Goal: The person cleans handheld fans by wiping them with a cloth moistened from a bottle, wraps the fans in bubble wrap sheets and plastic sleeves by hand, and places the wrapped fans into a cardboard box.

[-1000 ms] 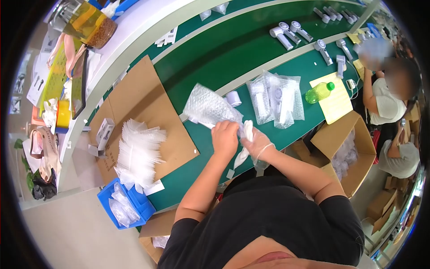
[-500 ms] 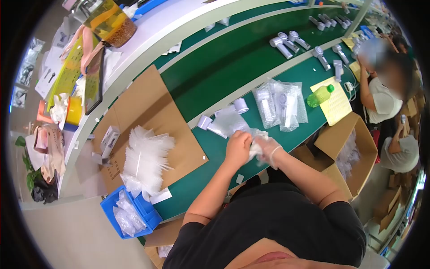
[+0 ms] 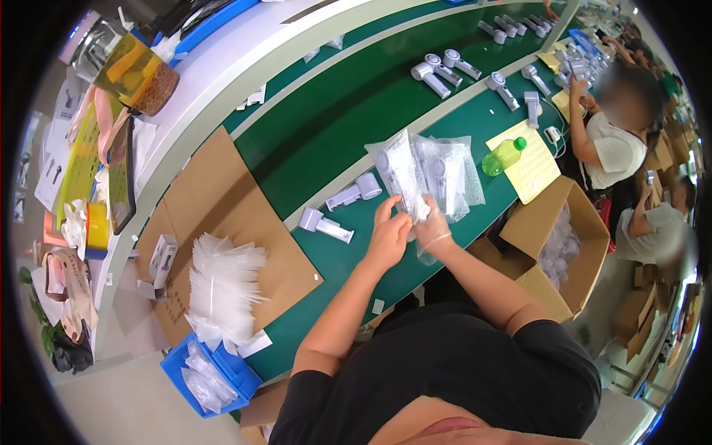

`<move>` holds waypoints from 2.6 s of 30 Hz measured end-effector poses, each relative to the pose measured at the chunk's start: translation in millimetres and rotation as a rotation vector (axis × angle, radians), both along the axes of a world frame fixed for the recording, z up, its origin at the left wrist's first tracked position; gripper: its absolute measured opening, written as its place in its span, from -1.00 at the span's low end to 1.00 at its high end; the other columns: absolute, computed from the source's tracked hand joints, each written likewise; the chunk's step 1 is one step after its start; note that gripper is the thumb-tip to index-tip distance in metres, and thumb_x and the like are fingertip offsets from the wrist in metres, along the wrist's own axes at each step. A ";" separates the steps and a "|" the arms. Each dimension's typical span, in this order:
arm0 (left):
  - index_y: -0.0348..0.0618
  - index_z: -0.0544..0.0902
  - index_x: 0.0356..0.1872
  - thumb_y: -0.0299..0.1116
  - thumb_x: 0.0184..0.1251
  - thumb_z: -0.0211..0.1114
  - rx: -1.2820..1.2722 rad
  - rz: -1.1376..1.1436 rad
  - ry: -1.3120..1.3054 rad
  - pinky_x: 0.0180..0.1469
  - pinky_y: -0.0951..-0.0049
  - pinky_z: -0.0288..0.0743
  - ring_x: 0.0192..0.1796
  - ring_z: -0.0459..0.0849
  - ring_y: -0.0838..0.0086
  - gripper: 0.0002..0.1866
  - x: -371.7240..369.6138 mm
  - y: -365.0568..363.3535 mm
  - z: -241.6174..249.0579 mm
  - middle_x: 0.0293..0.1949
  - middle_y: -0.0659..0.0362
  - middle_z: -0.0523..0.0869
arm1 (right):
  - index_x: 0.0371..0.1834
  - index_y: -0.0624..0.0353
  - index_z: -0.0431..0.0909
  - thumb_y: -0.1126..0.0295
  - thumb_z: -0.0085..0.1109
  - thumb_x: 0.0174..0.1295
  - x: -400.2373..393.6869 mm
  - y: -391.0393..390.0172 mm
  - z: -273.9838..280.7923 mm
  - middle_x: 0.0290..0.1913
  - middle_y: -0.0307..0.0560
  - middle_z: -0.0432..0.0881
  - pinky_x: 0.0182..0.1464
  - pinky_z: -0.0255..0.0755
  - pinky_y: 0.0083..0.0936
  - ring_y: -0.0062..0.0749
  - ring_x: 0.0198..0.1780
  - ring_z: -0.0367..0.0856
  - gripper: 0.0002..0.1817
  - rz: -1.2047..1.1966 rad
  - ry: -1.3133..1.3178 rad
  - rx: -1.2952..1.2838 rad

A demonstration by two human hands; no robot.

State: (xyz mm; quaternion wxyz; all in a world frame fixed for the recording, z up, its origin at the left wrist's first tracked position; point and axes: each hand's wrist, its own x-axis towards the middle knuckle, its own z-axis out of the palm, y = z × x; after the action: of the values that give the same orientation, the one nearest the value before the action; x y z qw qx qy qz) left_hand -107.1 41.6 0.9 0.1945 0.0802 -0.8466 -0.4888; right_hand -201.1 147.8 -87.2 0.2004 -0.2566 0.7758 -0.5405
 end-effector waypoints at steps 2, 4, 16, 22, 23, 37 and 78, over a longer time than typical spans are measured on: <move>-0.24 0.46 -0.52 -0.52 0.03 0.10 -0.186 -0.008 -0.054 0.09 0.25 0.19 0.10 0.27 0.03 -0.97 -19.8 -4.0 -21.7 0.06 -0.10 0.31 | -0.01 0.25 0.23 0.45 0.08 -0.04 -35.9 12.1 -31.8 -0.32 0.18 0.53 -0.19 0.38 -0.38 -0.05 -0.22 0.52 -0.53 0.020 0.140 0.201; -0.22 0.47 -0.48 -0.49 -0.01 0.16 -0.164 -0.013 -0.096 0.09 0.23 0.20 0.08 0.30 0.01 -0.93 -34.4 -4.9 -47.0 0.04 -0.11 0.33 | -0.06 0.24 0.32 0.41 0.07 -0.02 -72.9 31.7 -89.5 -0.32 0.20 0.53 -0.19 0.38 -0.36 -0.03 -0.22 0.52 -0.60 0.030 0.214 0.288; -0.26 0.33 0.01 -0.40 -0.19 0.35 0.774 0.492 -0.293 -0.02 0.41 0.34 -0.06 0.48 0.33 -0.38 -118.0 0.4 -52.5 -0.09 0.08 0.50 | 0.11 0.27 0.16 0.31 0.04 0.07 -181.5 54.4 -169.0 -0.06 -0.12 0.37 -0.10 0.27 -0.57 -0.46 -0.09 0.33 -0.46 -0.054 0.131 0.131; -0.24 0.30 0.06 -0.50 -0.19 0.32 1.022 0.367 -0.280 0.04 0.39 0.29 0.00 0.45 0.35 -0.35 -126.6 0.2 -67.8 -0.05 0.11 0.48 | 0.23 0.15 -0.10 0.49 0.16 -0.07 -177.1 44.8 -113.5 -0.05 -0.12 0.36 -0.14 0.40 -0.52 -0.45 -0.11 0.41 -0.21 0.020 -0.359 -0.052; -0.24 0.31 0.06 -0.51 -0.19 0.31 1.119 0.316 -0.319 0.04 0.39 0.30 -0.01 0.45 0.36 -0.36 -125.1 1.1 -71.7 -0.06 0.12 0.49 | 0.24 0.12 -0.16 0.46 0.17 -0.07 -177.9 48.6 -102.8 -0.01 -0.11 0.32 -0.08 0.34 -0.49 -0.42 -0.06 0.37 -0.17 0.066 -0.353 -0.050; -0.17 0.32 0.07 -0.61 -0.26 0.33 1.018 0.427 0.489 0.09 0.41 0.25 0.04 0.39 0.46 -0.31 -21.2 30.2 -106.6 -0.02 0.20 0.47 | 0.20 0.26 -0.06 0.43 0.21 -0.16 -73.4 -0.4 -3.6 0.08 0.09 0.23 0.14 0.12 -0.33 -0.16 0.07 0.26 -0.17 0.540 -0.172 -0.127; -0.27 0.36 0.00 -0.56 -0.27 0.16 1.152 2.182 0.308 -0.05 0.42 0.37 -0.10 0.50 0.42 -0.40 499.8 387.9 39.8 -0.15 0.10 0.54 | 0.19 0.24 -0.06 0.27 0.17 0.04 508.7 138.1 106.4 0.03 -0.04 0.21 -0.07 0.29 -0.43 -0.37 0.00 0.28 -0.27 1.753 -0.924 1.456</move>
State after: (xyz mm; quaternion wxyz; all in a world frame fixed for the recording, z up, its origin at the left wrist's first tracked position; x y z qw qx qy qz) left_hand 392.7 429.5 40.7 0.5329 0.7571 0.0315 -0.3766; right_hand 307.5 286.0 19.2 0.8480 -0.3038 0.3180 0.2957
